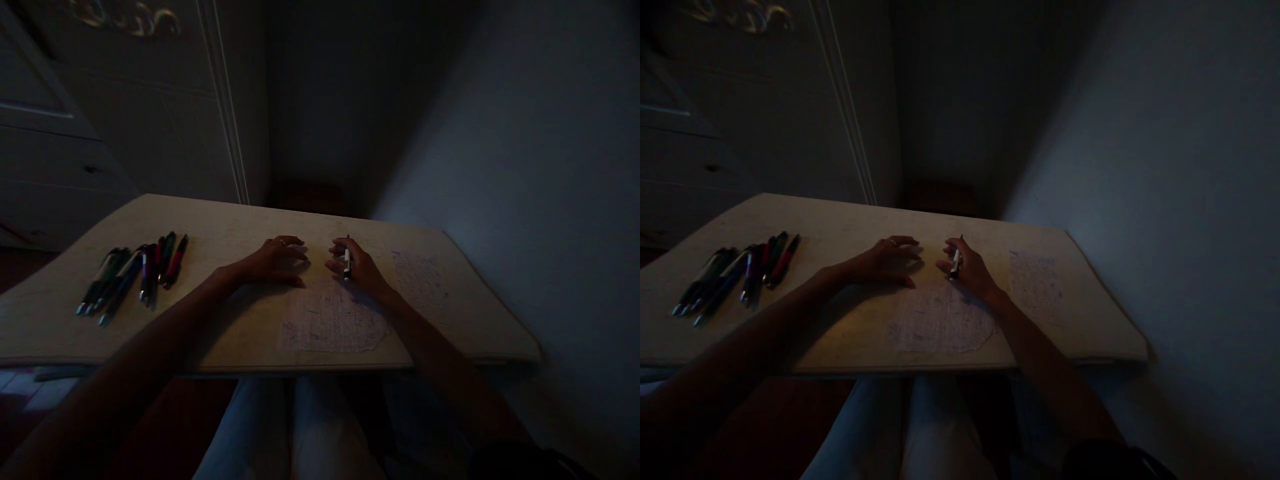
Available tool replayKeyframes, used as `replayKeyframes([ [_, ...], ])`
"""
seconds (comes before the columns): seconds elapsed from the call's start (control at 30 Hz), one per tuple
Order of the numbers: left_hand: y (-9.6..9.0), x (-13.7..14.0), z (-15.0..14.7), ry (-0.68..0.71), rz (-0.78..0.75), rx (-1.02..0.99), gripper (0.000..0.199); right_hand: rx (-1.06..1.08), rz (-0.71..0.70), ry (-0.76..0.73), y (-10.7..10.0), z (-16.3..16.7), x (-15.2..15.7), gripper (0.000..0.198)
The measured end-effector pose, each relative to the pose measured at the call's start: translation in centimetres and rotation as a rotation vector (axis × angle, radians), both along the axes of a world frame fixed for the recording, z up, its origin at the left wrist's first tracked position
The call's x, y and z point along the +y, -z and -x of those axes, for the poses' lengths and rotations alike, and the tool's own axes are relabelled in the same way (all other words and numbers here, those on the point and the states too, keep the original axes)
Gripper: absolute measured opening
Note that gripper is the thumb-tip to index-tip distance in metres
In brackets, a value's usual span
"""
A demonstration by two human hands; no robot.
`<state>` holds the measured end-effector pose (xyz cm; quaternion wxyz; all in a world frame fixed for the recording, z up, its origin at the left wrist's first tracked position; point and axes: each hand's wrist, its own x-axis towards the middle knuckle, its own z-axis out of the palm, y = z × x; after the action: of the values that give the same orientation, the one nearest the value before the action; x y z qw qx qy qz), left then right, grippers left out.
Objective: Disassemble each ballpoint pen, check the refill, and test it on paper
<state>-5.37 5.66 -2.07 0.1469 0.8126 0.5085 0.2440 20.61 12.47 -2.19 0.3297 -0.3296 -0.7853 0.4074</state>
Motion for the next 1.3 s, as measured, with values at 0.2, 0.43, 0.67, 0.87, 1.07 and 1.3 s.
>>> replayKeyframes([
  [0.2,0.1,0.7,1.1,-0.148,-0.103,-0.089,0.036,0.018,-0.026,0.121,0.0,-0.2,0.3,0.041],
  [0.43,-0.4,-0.1,-0.4,0.093,-0.097,-0.006,0.044,0.109,0.011,0.222,-0.4,-0.9,0.8,0.042],
  [0.67,-0.3,0.1,-0.4,0.188,-0.114,0.039,0.024,0.213,0.07,0.236,-0.8,-0.7,0.8,0.051],
  [0.87,-1.6,-0.5,0.2,-0.042,-0.156,0.119,0.035,0.268,0.164,0.265,-0.9,-0.3,0.9,0.053],
  [1.07,-1.5,-0.7,0.2,0.008,-0.141,0.046,0.029,0.232,0.212,0.232,-1.0,-0.2,0.7,0.057],
  [1.3,-0.3,-0.3,-0.6,0.212,0.007,0.067,0.038,0.192,0.181,0.164,-1.0,-0.2,0.2,0.05],
])
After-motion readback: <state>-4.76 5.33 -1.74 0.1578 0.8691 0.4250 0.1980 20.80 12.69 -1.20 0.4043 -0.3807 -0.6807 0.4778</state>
